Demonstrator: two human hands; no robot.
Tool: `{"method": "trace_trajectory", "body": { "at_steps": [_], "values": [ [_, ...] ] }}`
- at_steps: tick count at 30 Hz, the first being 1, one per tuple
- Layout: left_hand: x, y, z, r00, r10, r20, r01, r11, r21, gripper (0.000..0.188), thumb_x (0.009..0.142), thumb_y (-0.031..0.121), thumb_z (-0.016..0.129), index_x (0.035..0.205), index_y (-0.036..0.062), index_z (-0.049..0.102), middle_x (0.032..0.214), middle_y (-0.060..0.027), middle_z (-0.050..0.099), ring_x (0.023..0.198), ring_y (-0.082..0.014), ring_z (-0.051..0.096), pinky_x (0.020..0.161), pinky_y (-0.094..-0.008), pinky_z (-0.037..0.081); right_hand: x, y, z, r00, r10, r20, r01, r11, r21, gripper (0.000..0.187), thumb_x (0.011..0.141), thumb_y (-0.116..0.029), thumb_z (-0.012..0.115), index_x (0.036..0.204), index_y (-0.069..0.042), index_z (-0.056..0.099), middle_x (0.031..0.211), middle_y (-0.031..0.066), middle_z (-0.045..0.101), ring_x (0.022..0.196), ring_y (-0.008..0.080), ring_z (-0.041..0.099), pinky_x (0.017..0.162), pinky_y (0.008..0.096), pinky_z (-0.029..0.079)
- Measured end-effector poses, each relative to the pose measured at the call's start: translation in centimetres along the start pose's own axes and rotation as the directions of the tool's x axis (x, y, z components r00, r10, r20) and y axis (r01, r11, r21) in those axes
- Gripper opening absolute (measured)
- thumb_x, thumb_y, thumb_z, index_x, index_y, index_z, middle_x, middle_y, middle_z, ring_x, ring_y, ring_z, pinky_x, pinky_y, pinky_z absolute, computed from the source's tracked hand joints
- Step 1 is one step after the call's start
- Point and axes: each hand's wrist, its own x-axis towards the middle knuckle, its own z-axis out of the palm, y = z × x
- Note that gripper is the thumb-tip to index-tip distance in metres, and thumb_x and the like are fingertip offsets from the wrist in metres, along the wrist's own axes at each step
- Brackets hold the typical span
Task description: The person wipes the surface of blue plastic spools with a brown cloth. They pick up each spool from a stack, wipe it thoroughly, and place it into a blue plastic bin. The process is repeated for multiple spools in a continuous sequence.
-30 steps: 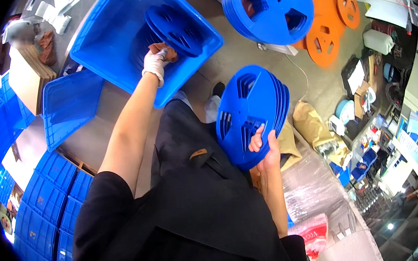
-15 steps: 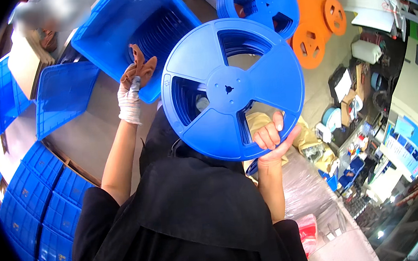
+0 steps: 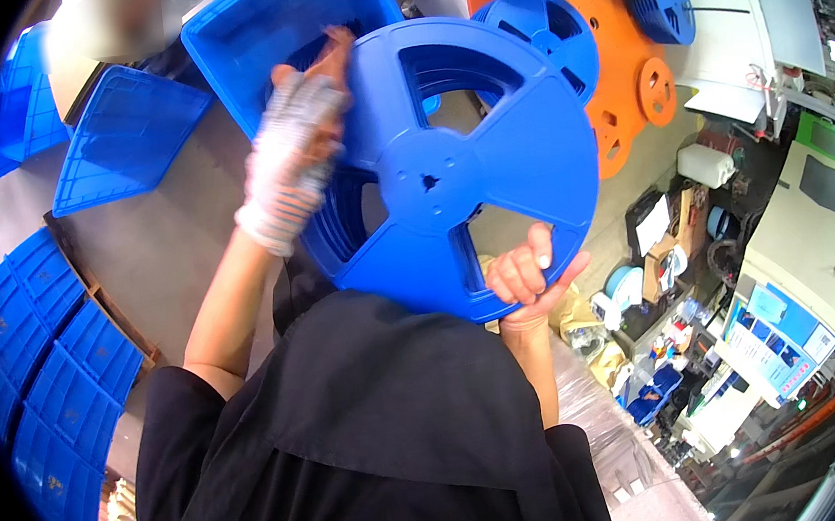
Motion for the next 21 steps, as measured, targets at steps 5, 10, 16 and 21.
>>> {"method": "trace_trajectory", "body": {
  "at_steps": [5, 10, 16, 21],
  "values": [
    [-2.7, 3.8, 6.9, 0.672, 0.553, 0.493, -0.736, 0.575, 0.358, 0.037, 0.088, 0.009, 0.054, 0.125, 0.0038, 0.051, 0.117, -0.0105, 0.059, 0.094, -0.0176, 0.061, 0.076, -0.0282, 0.052, 0.4, 0.5, 1.8, 0.996, 0.09, 0.012, -0.087, 0.984, -0.153, 0.05, 0.086, -0.06, 0.056, 0.085, -0.012, 0.043, 0.046, -0.0071, 0.033, 0.035, 0.0039, 0.031, 0.039, 0.0216, 0.024],
    [-3.8, -5.0, 0.8, 0.918, 0.257, 0.304, -0.397, 0.616, 0.68, 0.052, 0.067, 0.0, 0.059, 0.118, 0.0015, 0.057, 0.125, -0.0198, 0.055, 0.117, -0.038, 0.052, 0.1, -0.0422, 0.043, -0.2, 0.8, 1.9, 0.999, 0.017, -0.045, -0.022, 0.993, -0.116, 0.046, 0.087, -0.055, 0.058, 0.085, -0.012, 0.042, 0.048, -0.007, 0.033, 0.038, 0.0035, 0.032, 0.04, 0.0206, 0.026],
    [-7.1, -3.4, -4.6, 0.851, 0.31, 0.423, -0.511, 0.674, 0.533, 0.053, 0.068, 0.001, 0.063, 0.12, 0.0064, 0.058, 0.127, -0.0175, 0.054, 0.11, -0.0356, 0.055, 0.092, -0.0396, 0.047, 0.9, -0.2, 1.4, 0.994, -0.062, -0.087, 0.063, 0.998, 0.011, 0.045, 0.089, -0.052, 0.058, 0.088, -0.01, 0.043, 0.051, -0.0053, 0.034, 0.041, 0.0052, 0.033, 0.043, 0.0212, 0.027],
    [-6.7, -1.4, -3.2, 0.742, 0.036, 0.669, -0.629, 0.382, 0.677, 0.049, 0.08, 0.008, 0.05, 0.128, 0.0164, 0.052, 0.126, -0.0106, 0.055, 0.091, -0.0269, 0.06, 0.08, -0.0363, 0.051, 3.4, 0.0, 2.2, 0.988, -0.009, -0.152, 0.01, 1.0, 0.005, 0.044, 0.09, -0.05, 0.056, 0.091, -0.008, 0.044, 0.055, -0.0043, 0.034, 0.045, 0.0068, 0.033, 0.047, 0.0234, 0.03]
  ]
}}
